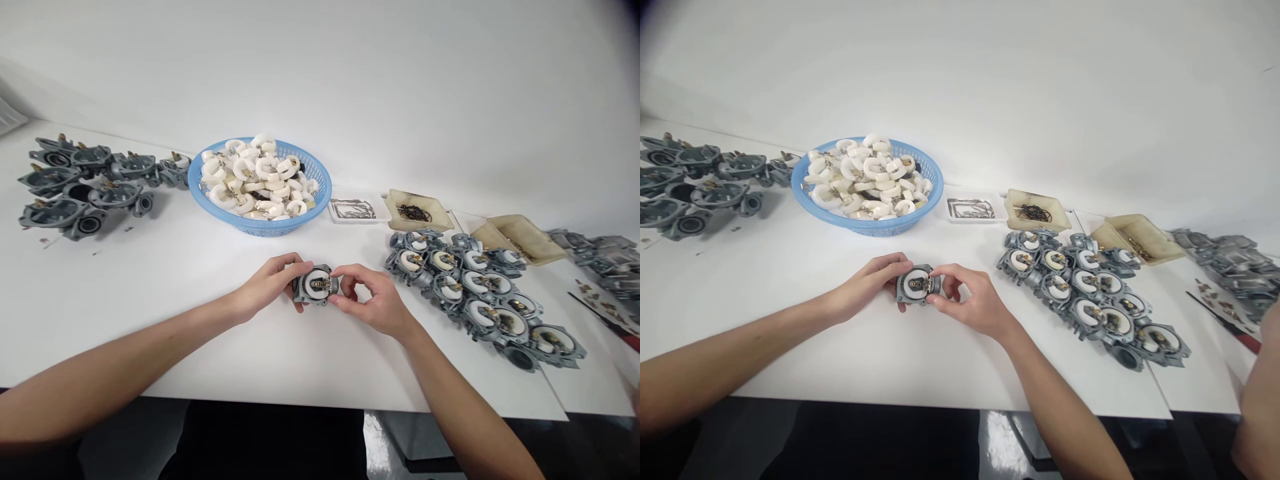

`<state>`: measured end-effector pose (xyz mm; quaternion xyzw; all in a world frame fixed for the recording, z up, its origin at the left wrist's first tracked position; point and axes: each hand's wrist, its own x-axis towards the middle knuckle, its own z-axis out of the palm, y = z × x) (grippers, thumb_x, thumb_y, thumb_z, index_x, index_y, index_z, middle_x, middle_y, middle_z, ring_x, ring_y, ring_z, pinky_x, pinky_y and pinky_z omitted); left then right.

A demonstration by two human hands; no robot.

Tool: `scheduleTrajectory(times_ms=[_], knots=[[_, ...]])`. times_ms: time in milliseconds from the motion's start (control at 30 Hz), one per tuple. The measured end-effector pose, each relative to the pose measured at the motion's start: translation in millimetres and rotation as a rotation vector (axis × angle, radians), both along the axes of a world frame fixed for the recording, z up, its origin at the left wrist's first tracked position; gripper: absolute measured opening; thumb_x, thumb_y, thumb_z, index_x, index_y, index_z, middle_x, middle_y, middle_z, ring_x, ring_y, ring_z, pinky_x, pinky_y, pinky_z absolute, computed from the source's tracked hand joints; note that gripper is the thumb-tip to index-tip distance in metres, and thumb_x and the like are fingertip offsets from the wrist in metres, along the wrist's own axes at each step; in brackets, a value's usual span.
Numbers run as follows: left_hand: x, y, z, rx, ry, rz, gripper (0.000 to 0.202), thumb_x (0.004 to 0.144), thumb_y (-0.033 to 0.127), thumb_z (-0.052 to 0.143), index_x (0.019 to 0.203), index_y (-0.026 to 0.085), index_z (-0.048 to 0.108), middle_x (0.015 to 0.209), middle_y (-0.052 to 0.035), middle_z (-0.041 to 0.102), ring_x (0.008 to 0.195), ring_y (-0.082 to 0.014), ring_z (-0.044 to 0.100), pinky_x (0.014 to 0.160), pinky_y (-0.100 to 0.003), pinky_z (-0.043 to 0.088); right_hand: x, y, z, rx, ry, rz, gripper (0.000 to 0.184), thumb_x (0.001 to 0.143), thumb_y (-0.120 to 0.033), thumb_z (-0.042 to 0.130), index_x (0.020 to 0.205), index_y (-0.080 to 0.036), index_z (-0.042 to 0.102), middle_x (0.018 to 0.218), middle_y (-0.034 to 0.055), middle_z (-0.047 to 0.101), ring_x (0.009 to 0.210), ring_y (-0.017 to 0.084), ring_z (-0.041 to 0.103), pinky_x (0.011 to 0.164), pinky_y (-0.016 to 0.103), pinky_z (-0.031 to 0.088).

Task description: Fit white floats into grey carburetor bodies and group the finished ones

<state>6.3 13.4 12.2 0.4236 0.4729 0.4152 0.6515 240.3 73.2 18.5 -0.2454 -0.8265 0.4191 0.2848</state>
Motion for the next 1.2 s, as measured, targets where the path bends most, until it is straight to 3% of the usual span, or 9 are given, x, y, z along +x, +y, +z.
scheduleTrajectory(times_ms=[933,1100,1200], knots=[[-0.5,-1.0,1.6,0.0,0.032,-0.012,0.043,0.093,0.06,0.062,0.088,0.017,0.058,0.083,-0.0066,0.077,0.06,-0.0214,0.071,0.07,-0.037,0.052,-0.4,-1.0,0.1,0.001,0.0,-0.002,0.028,0.088,-0.022,0.075,0.115,-0.023,0.067,0.07,-0.0054,0.054,0.062,0.011,0.051,0.061,0.024,0.048],[-0.5,-1.0,-0.3,0.004,0.026,-0.02,0.043,0.093,0.06,0.063,0.087,0.018,0.056,0.083,-0.0061,0.076,0.06,-0.0206,0.07,0.07,-0.037,0.054,-1.6,-3.7,-1.3,0.12,-0.053,-0.024,0.048,0.082,-0.027,0.083,0.125,-0.026,0.063,0.077,-0.0044,0.055,0.065,0.011,0.051,0.063,0.024,0.049],[-0.4,-0.4,-2.9,0.004,0.049,-0.021,0.042,0.092,0.059,0.064,0.087,0.018,0.056,0.082,-0.0051,0.075,0.059,-0.02,0.07,0.068,-0.035,0.053,-2.7,-4.7,-3.8,0.217,-0.112,-0.051,0.051,0.083,-0.032,0.082,0.129,-0.027,0.062,0.076,-0.004,0.054,0.063,0.011,0.05,0.062,0.024,0.048]])
